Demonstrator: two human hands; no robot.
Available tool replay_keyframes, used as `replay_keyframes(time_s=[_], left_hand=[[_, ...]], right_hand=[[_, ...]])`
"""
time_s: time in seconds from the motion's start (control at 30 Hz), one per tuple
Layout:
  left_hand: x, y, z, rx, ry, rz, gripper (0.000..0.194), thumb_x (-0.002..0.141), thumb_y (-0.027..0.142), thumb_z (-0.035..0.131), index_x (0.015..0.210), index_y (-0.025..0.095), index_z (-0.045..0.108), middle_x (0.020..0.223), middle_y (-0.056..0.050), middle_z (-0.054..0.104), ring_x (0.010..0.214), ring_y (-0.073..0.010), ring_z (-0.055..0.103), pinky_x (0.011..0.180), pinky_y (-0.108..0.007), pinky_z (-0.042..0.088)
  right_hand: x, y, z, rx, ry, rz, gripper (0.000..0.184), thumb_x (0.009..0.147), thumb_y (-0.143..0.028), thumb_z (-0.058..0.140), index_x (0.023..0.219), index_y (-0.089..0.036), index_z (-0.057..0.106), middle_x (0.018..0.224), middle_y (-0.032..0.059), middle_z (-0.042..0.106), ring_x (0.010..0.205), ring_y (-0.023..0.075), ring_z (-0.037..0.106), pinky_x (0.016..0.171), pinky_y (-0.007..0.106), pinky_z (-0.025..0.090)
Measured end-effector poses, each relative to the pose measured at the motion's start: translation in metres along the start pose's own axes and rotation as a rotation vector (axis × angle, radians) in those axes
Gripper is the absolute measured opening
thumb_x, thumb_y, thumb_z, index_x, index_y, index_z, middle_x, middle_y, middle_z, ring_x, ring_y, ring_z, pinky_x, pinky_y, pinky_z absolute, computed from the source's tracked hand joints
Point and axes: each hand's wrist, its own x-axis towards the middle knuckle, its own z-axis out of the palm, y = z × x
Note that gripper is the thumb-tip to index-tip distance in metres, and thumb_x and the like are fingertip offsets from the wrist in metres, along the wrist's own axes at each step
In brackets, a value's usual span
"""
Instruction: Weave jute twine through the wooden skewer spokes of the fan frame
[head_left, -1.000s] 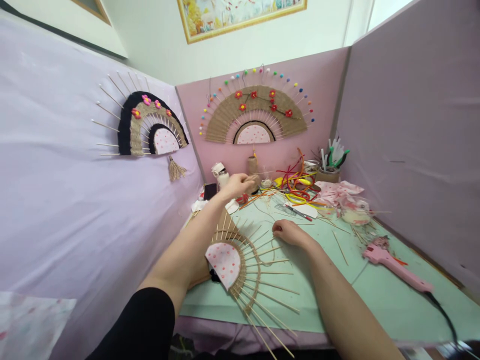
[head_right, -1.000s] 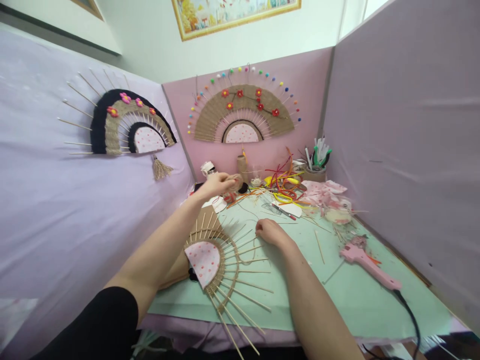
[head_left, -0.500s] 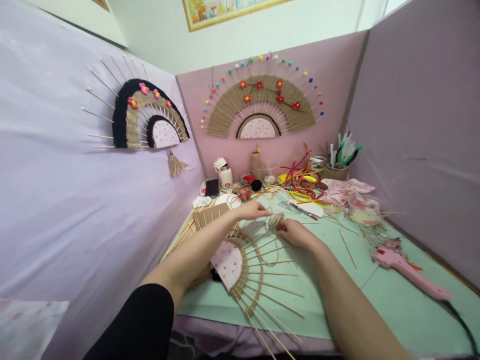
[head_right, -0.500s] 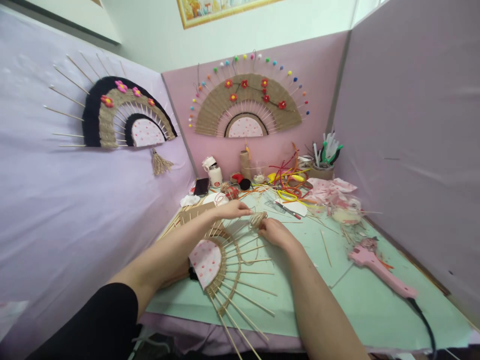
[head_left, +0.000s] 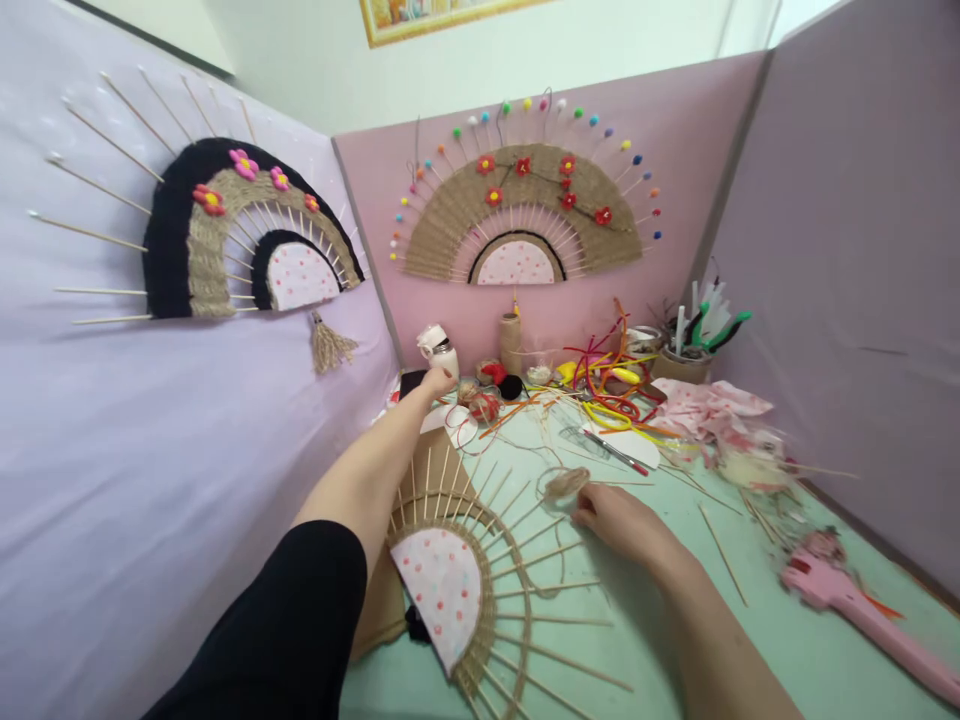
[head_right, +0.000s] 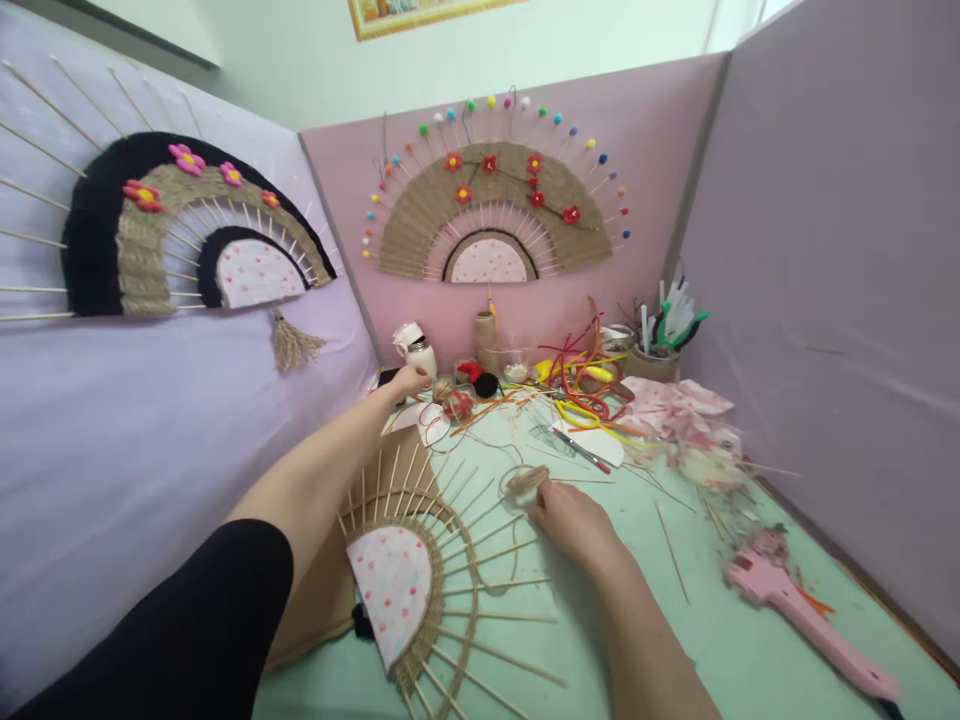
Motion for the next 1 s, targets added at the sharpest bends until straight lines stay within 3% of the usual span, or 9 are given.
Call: replay_keyframes(time_s=[0.13, 0.3, 0.37, 0.47, 0.63, 0.77, 0.83, 0.9, 1.0], left_hand=[[0.017, 0.008, 0.026, 0.038, -0.034, -0.017, 0.03, 0.084, 0.035, 0.052, 0.103, 0.014, 0.058, 0.103, -0.006, 0.059, 0.09, -0.0179, 0.058, 0.078, -0.036, 0.049], [0.023, 0.006, 0.032, 0.052, 0.037, -0.059, 0.028, 0.08, 0.034, 0.057, 0.097, 0.012, 0.06, 0.101, -0.008, 0.061, 0.092, -0.0203, 0.058, 0.079, -0.036, 0.047], [0.022, 0.004, 0.021, 0.055, 0.13, -0.07, 0.026, 0.068, 0.029, 0.069, 0.087, 0.011, 0.063, 0.098, -0.013, 0.063, 0.099, -0.0272, 0.057, 0.081, -0.034, 0.044], [0.016, 0.003, -0.003, 0.038, 0.257, -0.056, 0.026, 0.06, 0.024, 0.071, 0.083, 0.013, 0.064, 0.097, -0.016, 0.065, 0.101, -0.03, 0.057, 0.079, -0.034, 0.042], [-0.007, 0.012, -0.05, -0.037, 0.453, 0.04, 0.027, 0.066, 0.03, 0.063, 0.087, 0.013, 0.065, 0.096, -0.015, 0.066, 0.096, -0.0263, 0.06, 0.078, -0.032, 0.043], [-0.033, 0.037, -0.077, -0.108, 0.573, 0.177, 0.034, 0.071, 0.03, 0.057, 0.1, 0.013, 0.062, 0.103, -0.011, 0.065, 0.097, -0.0189, 0.058, 0.082, -0.029, 0.042], [-0.051, 0.059, -0.084, -0.288, 0.606, 0.346, 0.031, 0.071, 0.027, 0.058, 0.097, 0.011, 0.063, 0.097, -0.011, 0.066, 0.09, -0.0179, 0.06, 0.08, -0.029, 0.044], [-0.072, 0.086, -0.084, -0.453, 0.568, 0.515, 0.027, 0.07, 0.023, 0.058, 0.094, 0.01, 0.064, 0.092, -0.011, 0.067, 0.084, -0.0165, 0.061, 0.077, -0.028, 0.046], [-0.115, 0.13, -0.071, -0.564, 0.451, 0.734, 0.028, 0.07, 0.02, 0.059, 0.096, 0.01, 0.063, 0.089, -0.008, 0.066, 0.079, -0.0142, 0.06, 0.074, -0.027, 0.047]], right_hand=[[-0.007, -0.002, -0.008, -0.037, -0.024, 0.04, 0.014, 0.078, -0.03, 0.048, 0.08, -0.02, 0.057, 0.086, 0.0064, 0.064, 0.075, 0.0195, 0.057, 0.055, 0.026, 0.028], [-0.008, 0.0, -0.009, -0.034, -0.032, 0.04, 0.018, 0.079, -0.035, 0.047, 0.083, -0.021, 0.056, 0.088, 0.0061, 0.065, 0.079, 0.0215, 0.058, 0.056, 0.027, 0.03], [-0.008, 0.0, -0.007, -0.04, -0.026, 0.036, 0.018, 0.079, -0.036, 0.047, 0.085, -0.021, 0.056, 0.09, 0.006, 0.065, 0.082, 0.022, 0.059, 0.057, 0.027, 0.031], [-0.008, -0.001, -0.006, -0.051, -0.025, 0.031, 0.019, 0.079, -0.037, 0.048, 0.086, -0.021, 0.057, 0.092, 0.0058, 0.065, 0.084, 0.0224, 0.059, 0.059, 0.027, 0.034], [-0.011, -0.001, -0.008, -0.058, 0.005, 0.027, 0.021, 0.077, -0.038, 0.05, 0.086, -0.022, 0.059, 0.092, 0.0072, 0.065, 0.085, 0.023, 0.059, 0.06, 0.028, 0.037], [-0.013, 0.005, -0.009, -0.026, 0.07, 0.055, 0.02, 0.074, -0.038, 0.053, 0.081, -0.021, 0.06, 0.087, 0.0078, 0.065, 0.081, 0.0235, 0.06, 0.06, 0.029, 0.039], [-0.011, 0.008, -0.009, 0.02, 0.168, 0.086, 0.022, 0.075, -0.04, 0.053, 0.08, -0.019, 0.06, 0.086, 0.0093, 0.064, 0.081, 0.0245, 0.059, 0.062, 0.031, 0.041], [-0.006, 0.008, -0.01, 0.134, 0.369, 0.083, 0.027, 0.075, -0.042, 0.054, 0.086, -0.017, 0.059, 0.09, 0.0113, 0.063, 0.082, 0.025, 0.059, 0.067, 0.035, 0.043], [0.0, 0.003, -0.015, 0.523, 0.7, -0.076, 0.045, 0.073, -0.046, 0.058, 0.105, -0.016, 0.052, 0.103, 0.0123, 0.058, 0.085, 0.0224, 0.059, 0.073, 0.037, 0.046]])
